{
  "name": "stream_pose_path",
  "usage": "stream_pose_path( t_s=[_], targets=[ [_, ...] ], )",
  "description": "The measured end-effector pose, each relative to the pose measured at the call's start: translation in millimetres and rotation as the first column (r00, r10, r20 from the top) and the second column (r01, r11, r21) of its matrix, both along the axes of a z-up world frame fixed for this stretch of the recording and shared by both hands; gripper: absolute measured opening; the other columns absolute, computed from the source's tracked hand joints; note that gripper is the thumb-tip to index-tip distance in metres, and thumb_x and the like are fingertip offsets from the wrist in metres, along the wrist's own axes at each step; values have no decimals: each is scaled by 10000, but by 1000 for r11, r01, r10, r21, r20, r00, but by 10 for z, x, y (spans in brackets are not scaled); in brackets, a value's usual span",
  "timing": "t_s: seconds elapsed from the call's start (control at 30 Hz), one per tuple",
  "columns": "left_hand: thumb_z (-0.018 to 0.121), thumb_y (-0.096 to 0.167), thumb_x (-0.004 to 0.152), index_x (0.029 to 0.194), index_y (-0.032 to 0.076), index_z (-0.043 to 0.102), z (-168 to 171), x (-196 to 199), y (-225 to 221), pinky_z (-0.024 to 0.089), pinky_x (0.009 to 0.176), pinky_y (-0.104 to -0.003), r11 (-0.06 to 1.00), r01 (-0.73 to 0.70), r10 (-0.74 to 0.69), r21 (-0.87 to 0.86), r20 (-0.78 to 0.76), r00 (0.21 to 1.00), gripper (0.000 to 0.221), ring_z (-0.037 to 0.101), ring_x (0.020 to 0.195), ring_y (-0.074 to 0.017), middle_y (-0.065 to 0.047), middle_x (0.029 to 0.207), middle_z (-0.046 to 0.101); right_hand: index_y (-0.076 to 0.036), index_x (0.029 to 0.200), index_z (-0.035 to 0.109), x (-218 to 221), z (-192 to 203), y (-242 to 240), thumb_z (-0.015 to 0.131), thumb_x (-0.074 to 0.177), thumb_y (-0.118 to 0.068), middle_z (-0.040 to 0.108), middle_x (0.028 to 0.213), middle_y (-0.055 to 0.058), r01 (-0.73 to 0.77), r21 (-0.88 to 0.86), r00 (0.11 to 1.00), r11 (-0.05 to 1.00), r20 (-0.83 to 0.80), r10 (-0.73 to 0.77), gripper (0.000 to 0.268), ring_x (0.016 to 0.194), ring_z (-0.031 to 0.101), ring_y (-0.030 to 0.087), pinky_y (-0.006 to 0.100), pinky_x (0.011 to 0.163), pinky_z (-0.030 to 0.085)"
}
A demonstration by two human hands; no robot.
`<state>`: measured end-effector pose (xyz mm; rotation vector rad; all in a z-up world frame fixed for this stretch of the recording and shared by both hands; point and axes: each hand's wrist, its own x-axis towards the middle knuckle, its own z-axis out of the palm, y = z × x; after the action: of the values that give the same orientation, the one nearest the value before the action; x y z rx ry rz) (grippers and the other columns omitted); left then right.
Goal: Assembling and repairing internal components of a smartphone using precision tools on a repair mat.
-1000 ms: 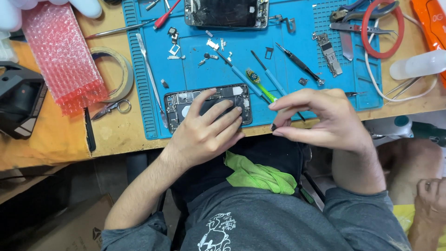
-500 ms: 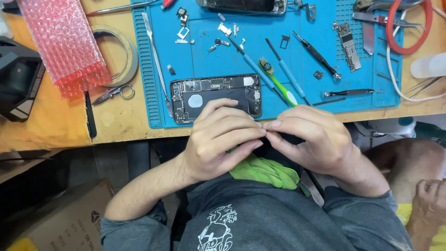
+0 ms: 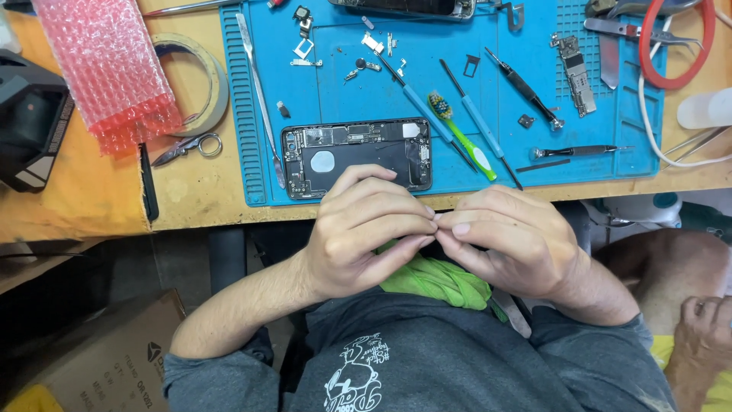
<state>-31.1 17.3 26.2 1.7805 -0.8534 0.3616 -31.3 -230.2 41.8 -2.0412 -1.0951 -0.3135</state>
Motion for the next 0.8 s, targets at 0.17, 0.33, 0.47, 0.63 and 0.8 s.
stream_pose_path(
  t_s=[0.17, 0.33, 0.47, 0.63, 0.8],
  targets=[
    [733, 96, 1085, 1073, 38, 802, -24, -28, 7, 595, 1035, -467, 992, 58, -73, -114, -134, 988, 91, 815, 985, -258, -80, 1084, 842, -13, 1109, 513, -27, 67, 41, 859, 998, 32, 814, 986, 197, -38, 41, 999, 998, 39, 36, 366, 814, 772, 342, 433, 719, 626],
    [753, 104, 1092, 1112, 52, 810, -48, -29, 22, 609, 1042, -440, 975, 109, -149, -193, -209, 967, 79, 836, 1026, -239, -72, 1126, 852, -50, 1013, 423, -46, 123, 60, 847, 968, 50, 805, 910, 198, -14, 101, 999, 995, 41, 10, 438, 759, 751, 338, 426, 706, 642],
    [789, 97, 1083, 1134, 69, 816, -70, -47, 29, 615, 1040, -431, 974, 105, -151, -203, -229, 962, 64, 837, 1014, -241, -47, 1144, 854, -69, 1123, 393, -59, 114, 17, 857, 988, 47, 820, 970, 195, -28, 83, 999, 996, 38, 24, 497, 791, 753, 336, 429, 726, 642],
    [799, 78, 1071, 1116, 56, 814, -74, -78, 16, 619, 1033, -424, 963, 106, -179, -248, -294, 939, 53, 839, 1008, -234, -61, 1132, 854, -84, 1277, 415, -78, 91, -11, 886, 1011, 35, 829, 1005, 179, -32, 96, 999, 995, 37, 28, 554, 820, 759, 307, 395, 750, 648],
    [771, 122, 1085, 1092, 77, 807, -56, -104, 25, 603, 968, -376, 955, 102, -229, -278, -475, 849, 58, 816, 921, -226, -64, 1048, 852, -7, 1116, 743, 13, 193, 30, 860, 1016, -122, 829, 988, 100, 6, -7, 996, 1000, 85, -5, 193, 794, 783, 274, 375, 713, 587]
  ],
)
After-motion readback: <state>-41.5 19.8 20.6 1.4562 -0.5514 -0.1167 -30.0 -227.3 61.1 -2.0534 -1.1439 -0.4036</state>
